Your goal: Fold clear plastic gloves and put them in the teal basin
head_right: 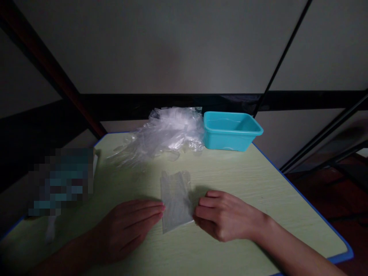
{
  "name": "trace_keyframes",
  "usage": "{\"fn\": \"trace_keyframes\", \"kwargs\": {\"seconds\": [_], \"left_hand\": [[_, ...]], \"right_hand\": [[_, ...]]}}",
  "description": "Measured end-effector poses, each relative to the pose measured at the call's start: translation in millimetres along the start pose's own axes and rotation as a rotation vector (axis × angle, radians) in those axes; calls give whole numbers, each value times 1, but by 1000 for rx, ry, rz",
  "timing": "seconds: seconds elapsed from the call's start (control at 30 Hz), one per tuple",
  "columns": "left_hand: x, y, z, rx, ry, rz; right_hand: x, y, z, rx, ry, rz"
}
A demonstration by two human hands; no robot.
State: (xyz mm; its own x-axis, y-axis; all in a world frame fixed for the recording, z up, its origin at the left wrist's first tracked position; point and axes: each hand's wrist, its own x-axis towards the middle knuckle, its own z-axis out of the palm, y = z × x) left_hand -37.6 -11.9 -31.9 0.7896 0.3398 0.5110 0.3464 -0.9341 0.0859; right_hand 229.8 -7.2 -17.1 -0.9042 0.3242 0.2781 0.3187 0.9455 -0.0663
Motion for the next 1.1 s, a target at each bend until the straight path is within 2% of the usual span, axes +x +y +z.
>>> {"fn": "trace_keyframes", "kwargs": {"seconds": [0.23, 0.43, 0.53, 0.63, 0.93, 1.1], "left_hand": [[2, 6, -1, -43, -70, 25], [17, 19, -6, -166, -359, 40], [21, 20, -8, -200, -439, 49], [21, 19, -8, -233, -455, 26], [22, 19, -7, -262, -462, 8], [20, 19, -7, -286, -439, -13]], "right_hand": [[-1, 3, 1, 0, 2, -25], [-2, 10, 0, 135, -41, -5], [-2, 14, 1, 202, -94, 16], [-2, 17, 2, 240, -153, 54], [1, 29, 8, 253, -201, 150], [6, 34, 10, 239, -176, 195]]}}
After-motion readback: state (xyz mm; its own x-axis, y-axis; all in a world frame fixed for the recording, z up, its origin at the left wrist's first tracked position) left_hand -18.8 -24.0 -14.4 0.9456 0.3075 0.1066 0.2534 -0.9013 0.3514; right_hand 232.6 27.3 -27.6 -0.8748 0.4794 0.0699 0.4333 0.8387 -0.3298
